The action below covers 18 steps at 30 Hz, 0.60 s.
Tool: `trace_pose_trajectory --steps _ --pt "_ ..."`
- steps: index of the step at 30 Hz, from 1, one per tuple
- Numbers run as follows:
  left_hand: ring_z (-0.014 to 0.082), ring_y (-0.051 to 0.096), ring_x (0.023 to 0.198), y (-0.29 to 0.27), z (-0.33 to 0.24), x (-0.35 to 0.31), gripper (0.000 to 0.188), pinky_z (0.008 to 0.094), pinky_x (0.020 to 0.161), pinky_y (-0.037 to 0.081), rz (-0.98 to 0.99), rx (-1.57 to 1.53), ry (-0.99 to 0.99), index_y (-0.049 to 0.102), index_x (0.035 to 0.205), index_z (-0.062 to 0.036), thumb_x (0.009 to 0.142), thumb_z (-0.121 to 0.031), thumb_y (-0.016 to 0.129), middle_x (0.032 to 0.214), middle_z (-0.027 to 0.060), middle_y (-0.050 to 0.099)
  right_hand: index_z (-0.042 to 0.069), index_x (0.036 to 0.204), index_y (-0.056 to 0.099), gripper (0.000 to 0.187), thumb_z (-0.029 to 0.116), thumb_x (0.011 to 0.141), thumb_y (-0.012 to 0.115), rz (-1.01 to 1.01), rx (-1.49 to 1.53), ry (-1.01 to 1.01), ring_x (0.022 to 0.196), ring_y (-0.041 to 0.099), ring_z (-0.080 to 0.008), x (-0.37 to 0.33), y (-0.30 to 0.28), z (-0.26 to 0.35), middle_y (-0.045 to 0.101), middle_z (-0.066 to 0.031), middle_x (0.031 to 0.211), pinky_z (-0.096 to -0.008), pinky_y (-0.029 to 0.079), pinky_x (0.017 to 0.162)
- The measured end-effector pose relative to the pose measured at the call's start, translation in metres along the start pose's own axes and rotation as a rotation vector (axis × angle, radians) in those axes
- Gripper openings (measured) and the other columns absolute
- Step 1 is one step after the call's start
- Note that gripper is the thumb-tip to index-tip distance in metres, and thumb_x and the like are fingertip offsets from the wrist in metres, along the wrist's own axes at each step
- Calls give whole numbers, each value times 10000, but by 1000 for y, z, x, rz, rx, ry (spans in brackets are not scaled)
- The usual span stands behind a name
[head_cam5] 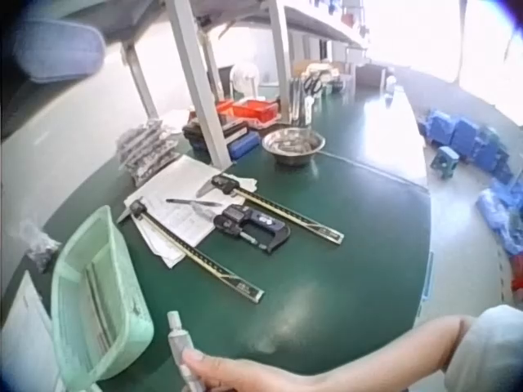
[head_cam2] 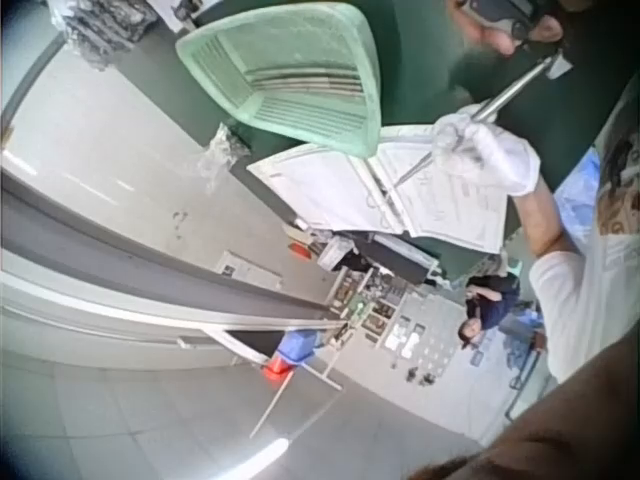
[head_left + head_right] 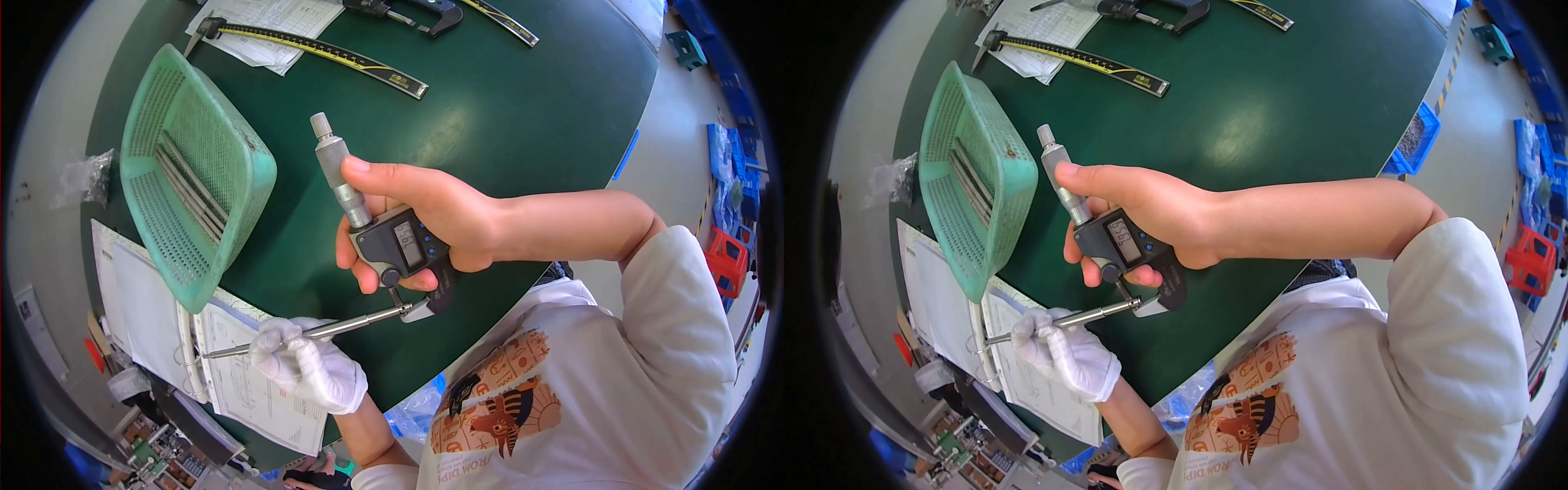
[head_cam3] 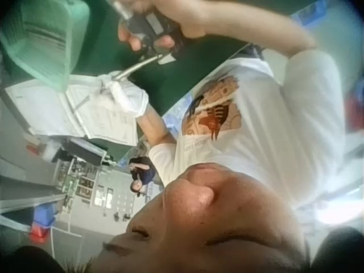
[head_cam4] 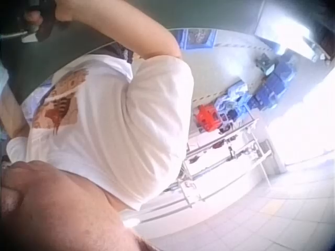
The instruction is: Measuring the diameter and length of metal rods using digital calipers and a micrometer at a quality control station.
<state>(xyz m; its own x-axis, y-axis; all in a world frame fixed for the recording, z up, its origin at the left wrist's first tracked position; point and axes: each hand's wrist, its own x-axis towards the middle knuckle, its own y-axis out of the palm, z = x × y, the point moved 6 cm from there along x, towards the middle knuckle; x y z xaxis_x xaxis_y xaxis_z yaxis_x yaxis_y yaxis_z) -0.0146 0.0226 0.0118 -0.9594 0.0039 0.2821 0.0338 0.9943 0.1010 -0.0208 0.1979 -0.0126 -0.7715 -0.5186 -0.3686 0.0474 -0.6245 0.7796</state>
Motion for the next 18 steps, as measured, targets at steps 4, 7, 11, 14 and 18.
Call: trace_pose_trajectory --steps 4,7,11,14,18 --pt "97 414 764 -1 -1 0 269 203 620 379 -46 12 26 457 1027 -87 773 -1 468 890 11 399 -25 819 533 682 580 825 220 -16 -46 -27 345 414 -123 -2 2 3 578 -129 669 -228 348 364" --pt "108 404 740 2 -4 0 227 223 611 381 -60 56 13 440 990 -68 772 -17 479 862 30 394 -26 829 524 697 579 831 178 -39 8 20 348 412 -128 -2 2 0 575 -132 681 -228 353 371" --pt "119 398 713 4 0 -1 205 228 596 379 -13 82 -17 425 966 -61 773 -28 488 843 45 391 -37 839 524 674 542 843 180 -34 36 14 348 411 -134 -2 1 1 577 -142 688 -229 358 373" --pt "120 390 701 5 -1 -2 206 229 583 379 -11 104 -6 416 964 -64 775 -24 486 824 51 387 -43 830 530 655 537 833 224 -20 81 26 347 418 -137 -3 2 1 579 -146 684 -229 357 365" --pt "143 429 746 8 0 -3 204 243 649 376 67 63 -7 455 1013 -69 810 -56 470 903 43 419 -41 790 542 644 559 802 307 -26 36 19 347 428 -136 -3 0 0 582 -141 663 -222 353 353"
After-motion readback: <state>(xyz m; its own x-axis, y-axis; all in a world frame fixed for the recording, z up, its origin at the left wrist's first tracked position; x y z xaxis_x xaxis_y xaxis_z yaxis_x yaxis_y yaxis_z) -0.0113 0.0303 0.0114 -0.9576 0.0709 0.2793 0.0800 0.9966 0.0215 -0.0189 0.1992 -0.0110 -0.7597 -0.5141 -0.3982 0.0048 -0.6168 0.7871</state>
